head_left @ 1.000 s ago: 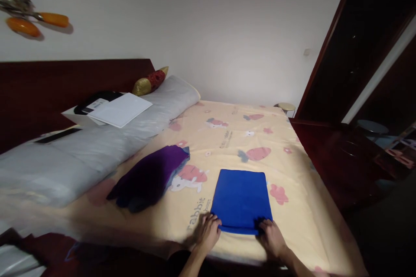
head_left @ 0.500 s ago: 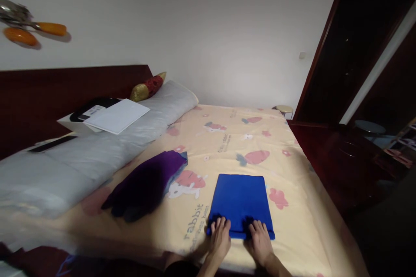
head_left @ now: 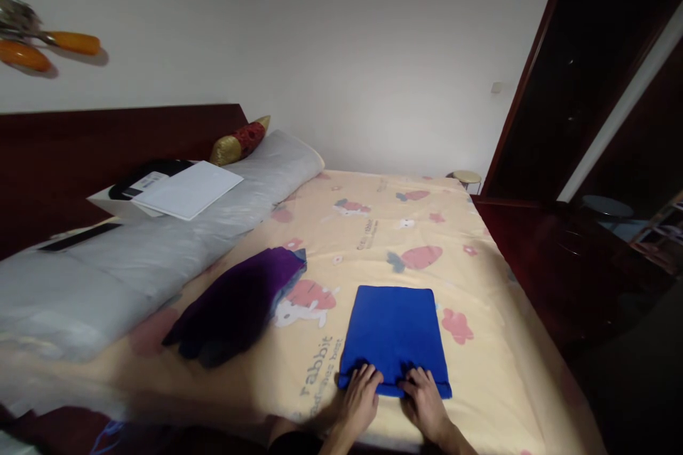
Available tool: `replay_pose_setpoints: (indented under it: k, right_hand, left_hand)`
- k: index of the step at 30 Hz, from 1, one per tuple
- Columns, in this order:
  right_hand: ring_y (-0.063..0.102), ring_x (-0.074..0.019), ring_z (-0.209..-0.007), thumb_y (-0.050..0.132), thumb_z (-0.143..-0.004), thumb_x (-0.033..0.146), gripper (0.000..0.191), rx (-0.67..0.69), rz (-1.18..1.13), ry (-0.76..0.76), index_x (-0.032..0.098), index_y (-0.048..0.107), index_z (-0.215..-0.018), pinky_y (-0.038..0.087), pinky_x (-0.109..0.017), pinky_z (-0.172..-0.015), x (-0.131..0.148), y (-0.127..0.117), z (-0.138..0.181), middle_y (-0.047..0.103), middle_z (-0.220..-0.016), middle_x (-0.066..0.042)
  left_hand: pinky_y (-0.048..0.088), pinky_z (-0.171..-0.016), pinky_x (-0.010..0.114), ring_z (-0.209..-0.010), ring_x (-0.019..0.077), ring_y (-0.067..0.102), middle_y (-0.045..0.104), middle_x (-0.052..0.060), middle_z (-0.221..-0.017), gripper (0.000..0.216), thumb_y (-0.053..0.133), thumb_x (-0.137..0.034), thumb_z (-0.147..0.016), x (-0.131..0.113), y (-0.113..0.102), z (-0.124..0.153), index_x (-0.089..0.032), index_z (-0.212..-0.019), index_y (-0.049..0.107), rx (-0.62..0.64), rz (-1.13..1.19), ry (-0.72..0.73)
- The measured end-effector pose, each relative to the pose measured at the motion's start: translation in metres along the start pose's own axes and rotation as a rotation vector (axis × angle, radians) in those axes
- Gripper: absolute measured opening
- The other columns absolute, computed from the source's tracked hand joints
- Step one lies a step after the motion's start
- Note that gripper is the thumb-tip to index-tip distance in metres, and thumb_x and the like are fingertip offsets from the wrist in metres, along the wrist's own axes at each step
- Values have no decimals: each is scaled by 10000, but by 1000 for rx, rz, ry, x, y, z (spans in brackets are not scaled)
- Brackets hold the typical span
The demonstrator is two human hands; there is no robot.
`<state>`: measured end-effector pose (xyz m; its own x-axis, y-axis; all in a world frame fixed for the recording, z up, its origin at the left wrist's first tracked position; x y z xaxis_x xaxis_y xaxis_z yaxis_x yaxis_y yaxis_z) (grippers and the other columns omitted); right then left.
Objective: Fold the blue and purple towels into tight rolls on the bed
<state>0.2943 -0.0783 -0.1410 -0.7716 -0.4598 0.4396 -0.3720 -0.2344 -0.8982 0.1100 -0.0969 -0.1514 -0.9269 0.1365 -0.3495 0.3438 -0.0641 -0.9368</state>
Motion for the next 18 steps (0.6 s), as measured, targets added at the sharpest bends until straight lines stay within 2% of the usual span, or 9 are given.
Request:
replay_pose_setpoints:
  k: [2, 5, 8, 11, 14, 18]
  right_hand:
    - [492, -237, -1111, 472, -849, 248, 366, -26, 15, 4, 348, 627, -1166, 327, -403, -987, -5, 2, 2, 583, -1156, -36]
    - [490, -265, -1125, 450, -875, 278, 418, -141, 86, 50, 295, 575, -1274, 363, -418, -969, -23, -3, 11, 575, -1206, -77]
    - [513, -268, -1087, 451, -873, 259, 419, -227, 151, 58, 240, 581, -1271, 394, -406, -937, -41, -13, 21, 597, -1158, -99]
    - [521, -271, -1063, 483, -848, 236, 414, -240, 185, 61, 230, 589, -1248, 388, -419, -945, -41, -15, 22, 606, -1145, -101]
    - [499, -277, -1128, 508, -838, 231, 433, -191, 170, 63, 253, 565, -1267, 339, -439, -1010, -21, -1, 11, 591, -1219, -83]
    - [478, -245, -1191, 456, -860, 181, 399, -69, 102, 12, 290, 584, -1223, 294, -417, -1057, 6, 21, -4, 586, -1248, -46]
  left_hand:
    - [329, -1101, 372, -1263, 191, 469, 600, 4, -1259, 413, 428, -68, -786, 1, -3, 1, -287, -1075, 626, -13, 9, -26]
    - [336, -1077, 358, -1235, 191, 481, 598, 9, -1251, 374, 408, -119, -833, 15, -16, 5, -286, -1092, 621, -75, -26, -82]
    - [327, -1068, 375, -1197, 200, 496, 619, 18, -1189, 359, 396, -149, -856, 35, -29, 9, -281, -1103, 622, -129, -104, -92]
    - [302, -1087, 423, -1233, 224, 470, 613, 38, -1225, 391, 409, -144, -847, 43, -27, 11, -264, -1159, 611, -141, -159, -128]
    - [288, -1106, 436, -1263, 227, 452, 578, 54, -1308, 463, 391, -102, -838, 28, -8, 8, -252, -1235, 576, -114, -149, -143]
    - [299, -1112, 374, -1258, 190, 463, 581, 30, -1308, 486, 335, -79, -868, -10, 21, -2, -287, -1236, 575, -7, -55, 9]
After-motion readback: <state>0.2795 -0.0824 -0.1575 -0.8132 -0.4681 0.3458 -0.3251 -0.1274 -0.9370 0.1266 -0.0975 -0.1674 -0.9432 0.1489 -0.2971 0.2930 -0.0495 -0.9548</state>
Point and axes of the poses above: each hand's wrist, its own z-axis away from the middle knuckle, its own y-axis out of the palm, x = y × z, the point moved 4 cm from there along -z, towards the middle knuckle
